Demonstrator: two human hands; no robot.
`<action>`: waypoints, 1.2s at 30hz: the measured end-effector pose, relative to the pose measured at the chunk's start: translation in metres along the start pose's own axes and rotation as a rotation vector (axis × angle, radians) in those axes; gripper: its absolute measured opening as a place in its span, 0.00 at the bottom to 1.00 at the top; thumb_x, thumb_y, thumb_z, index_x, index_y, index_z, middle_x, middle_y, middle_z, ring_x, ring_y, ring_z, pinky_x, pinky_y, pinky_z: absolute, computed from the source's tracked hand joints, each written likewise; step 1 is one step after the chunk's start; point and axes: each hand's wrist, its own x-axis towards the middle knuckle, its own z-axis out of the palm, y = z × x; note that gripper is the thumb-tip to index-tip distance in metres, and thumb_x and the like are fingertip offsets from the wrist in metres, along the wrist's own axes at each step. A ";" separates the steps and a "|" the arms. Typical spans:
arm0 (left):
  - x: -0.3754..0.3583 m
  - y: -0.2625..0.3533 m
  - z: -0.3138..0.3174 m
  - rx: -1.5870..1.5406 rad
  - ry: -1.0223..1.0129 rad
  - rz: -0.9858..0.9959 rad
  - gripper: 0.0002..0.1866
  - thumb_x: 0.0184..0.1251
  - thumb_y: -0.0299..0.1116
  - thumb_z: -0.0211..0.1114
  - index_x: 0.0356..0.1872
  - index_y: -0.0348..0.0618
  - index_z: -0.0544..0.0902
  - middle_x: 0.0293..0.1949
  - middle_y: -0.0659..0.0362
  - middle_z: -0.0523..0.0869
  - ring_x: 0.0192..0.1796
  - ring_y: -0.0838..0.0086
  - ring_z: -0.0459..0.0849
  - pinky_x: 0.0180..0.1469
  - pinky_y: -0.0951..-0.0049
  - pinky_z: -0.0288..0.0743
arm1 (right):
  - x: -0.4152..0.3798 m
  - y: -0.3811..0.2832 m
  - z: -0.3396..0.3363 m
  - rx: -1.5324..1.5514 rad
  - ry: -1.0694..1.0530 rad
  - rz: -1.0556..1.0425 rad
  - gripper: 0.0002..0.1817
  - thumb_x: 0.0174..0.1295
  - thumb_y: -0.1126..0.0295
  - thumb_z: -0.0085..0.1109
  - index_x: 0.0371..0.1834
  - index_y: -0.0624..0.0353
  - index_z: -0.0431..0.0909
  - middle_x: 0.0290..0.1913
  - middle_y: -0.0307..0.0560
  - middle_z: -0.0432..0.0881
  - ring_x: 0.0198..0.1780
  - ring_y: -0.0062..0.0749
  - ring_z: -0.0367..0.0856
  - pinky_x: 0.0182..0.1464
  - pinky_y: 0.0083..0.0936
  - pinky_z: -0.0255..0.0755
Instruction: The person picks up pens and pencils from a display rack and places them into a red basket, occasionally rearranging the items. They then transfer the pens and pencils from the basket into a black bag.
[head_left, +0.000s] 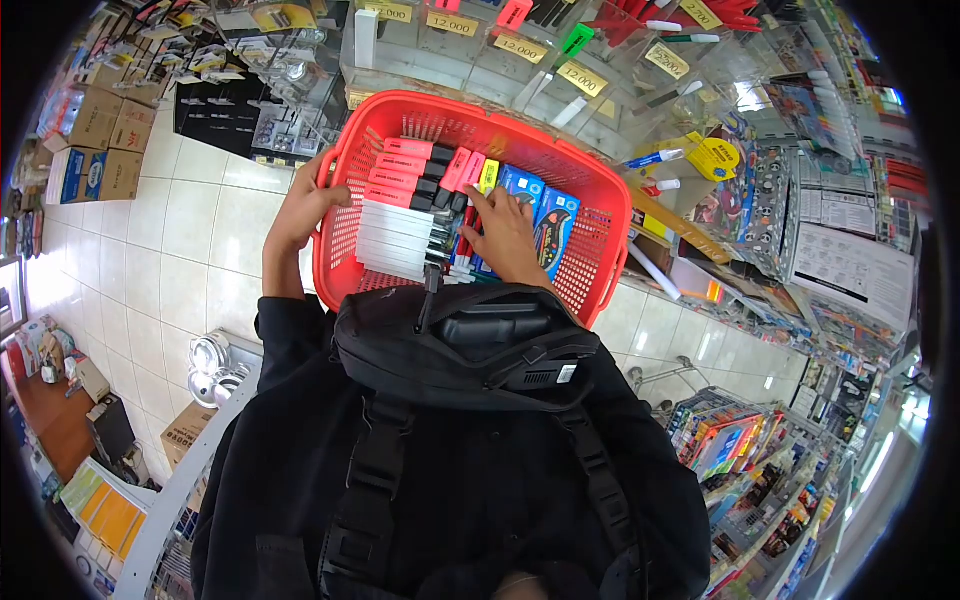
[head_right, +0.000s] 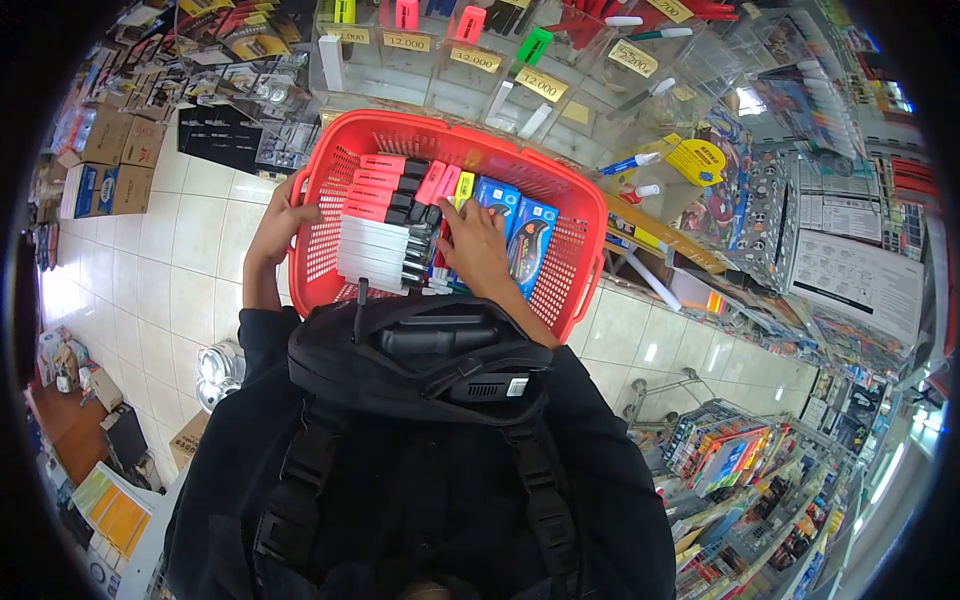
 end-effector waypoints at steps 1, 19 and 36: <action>0.000 0.000 0.000 -0.013 0.005 -0.015 0.34 0.46 0.19 0.60 0.63 0.36 0.74 0.40 0.59 0.85 0.39 0.78 0.81 0.45 0.76 0.76 | 0.000 -0.001 -0.003 -0.005 -0.030 0.010 0.39 0.49 0.60 0.74 0.68 0.49 0.70 0.46 0.48 0.72 0.54 0.40 0.73 0.56 0.41 0.62; 0.002 -0.001 -0.003 0.021 -0.023 0.004 0.36 0.45 0.19 0.60 0.64 0.35 0.74 0.42 0.58 0.85 0.40 0.77 0.82 0.46 0.76 0.76 | 0.004 -0.004 -0.006 -0.027 0.045 0.013 0.44 0.47 0.59 0.75 0.71 0.52 0.66 0.62 0.44 0.73 0.67 0.44 0.64 0.71 0.56 0.43; 0.001 0.000 -0.001 -0.001 -0.013 0.016 0.34 0.46 0.18 0.61 0.62 0.35 0.74 0.41 0.59 0.85 0.39 0.78 0.82 0.45 0.77 0.76 | 0.003 0.000 -0.004 -0.046 0.110 0.008 0.36 0.49 0.62 0.74 0.64 0.56 0.72 0.64 0.49 0.69 0.67 0.45 0.64 0.72 0.55 0.46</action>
